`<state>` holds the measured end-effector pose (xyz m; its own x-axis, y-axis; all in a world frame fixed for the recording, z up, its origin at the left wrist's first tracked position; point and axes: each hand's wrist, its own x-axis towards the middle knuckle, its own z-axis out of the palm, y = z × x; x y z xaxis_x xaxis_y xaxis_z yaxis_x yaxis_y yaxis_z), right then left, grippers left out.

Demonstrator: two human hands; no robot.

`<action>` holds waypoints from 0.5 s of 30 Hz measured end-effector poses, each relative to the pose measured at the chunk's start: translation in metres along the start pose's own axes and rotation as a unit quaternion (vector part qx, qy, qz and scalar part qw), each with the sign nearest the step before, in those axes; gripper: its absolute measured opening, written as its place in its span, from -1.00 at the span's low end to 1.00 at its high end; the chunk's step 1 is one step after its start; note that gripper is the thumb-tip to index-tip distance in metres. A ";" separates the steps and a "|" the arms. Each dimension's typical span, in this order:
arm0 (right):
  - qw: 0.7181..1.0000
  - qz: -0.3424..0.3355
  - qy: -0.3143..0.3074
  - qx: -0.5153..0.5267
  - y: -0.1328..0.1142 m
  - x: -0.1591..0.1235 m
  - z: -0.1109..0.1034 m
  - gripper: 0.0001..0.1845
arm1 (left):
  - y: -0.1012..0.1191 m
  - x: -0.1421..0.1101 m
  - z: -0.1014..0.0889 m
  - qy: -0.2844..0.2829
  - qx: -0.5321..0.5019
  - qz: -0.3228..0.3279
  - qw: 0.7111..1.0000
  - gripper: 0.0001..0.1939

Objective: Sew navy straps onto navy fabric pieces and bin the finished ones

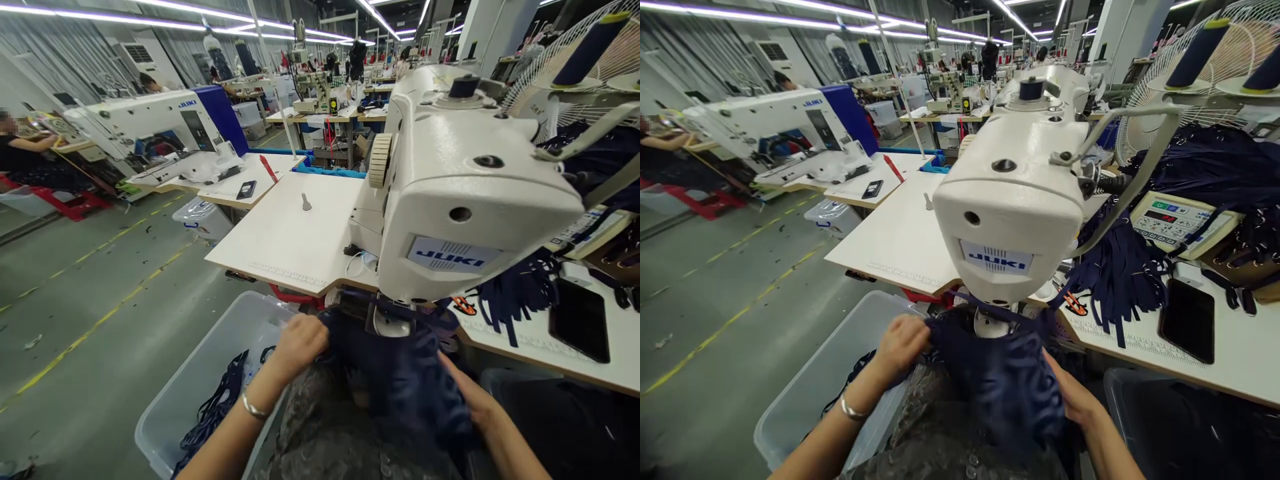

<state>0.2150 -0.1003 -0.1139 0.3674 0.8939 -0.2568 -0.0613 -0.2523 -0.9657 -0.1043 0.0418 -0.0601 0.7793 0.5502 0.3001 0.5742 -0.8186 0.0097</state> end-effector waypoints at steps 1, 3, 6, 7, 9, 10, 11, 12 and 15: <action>0.999 0.013 -0.047 0.001 0.002 -0.003 -0.006 -0.45 | -0.015 -0.007 0.003 -0.008 0.016 -0.048 0.999 -0.78; 0.981 0.039 -0.187 -0.024 0.001 -0.007 -0.013 -0.32 | -0.036 -0.015 0.009 -0.044 0.032 -0.116 0.992 -0.83; 0.933 0.045 -0.335 -0.125 -0.009 -0.006 -0.012 -0.48 | -0.034 -0.018 0.018 -0.121 0.013 -0.145 0.982 -0.86; 0.932 0.037 -0.328 -0.148 -0.014 -0.004 -0.008 -0.56 | -0.025 -0.016 0.020 -0.144 -0.003 -0.139 0.980 -0.87; 0.961 0.012 -0.239 -0.139 -0.023 -0.001 0.001 -0.61 | 0.001 -0.007 0.018 -0.173 -0.045 -0.116 0.977 -0.92; 0.976 0.002 -0.186 -0.114 -0.027 0.000 0.007 -0.61 | 0.017 0.000 0.015 -0.178 -0.069 -0.100 0.977 -0.89; 0.988 -0.004 -0.132 -0.081 -0.031 0.000 0.012 -0.61 | 0.034 0.008 0.011 -0.175 -0.093 -0.084 0.977 -0.82; 0.996 -0.003 -0.083 -0.044 -0.034 0.000 0.018 -0.59 | 0.050 0.016 0.007 -0.170 -0.116 -0.062 0.977 -0.73; 0.998 0.029 0.007 0.049 -0.038 -0.004 0.035 -0.53 | 0.088 0.039 -0.001 -0.117 -0.204 0.052 0.971 -0.71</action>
<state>0.1833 -0.0812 -0.0777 0.3739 0.8729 -0.3134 -0.1742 -0.2658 -0.9482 -0.0241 -0.0094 -0.0463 0.8906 0.4449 0.0945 0.3803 -0.8425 0.3816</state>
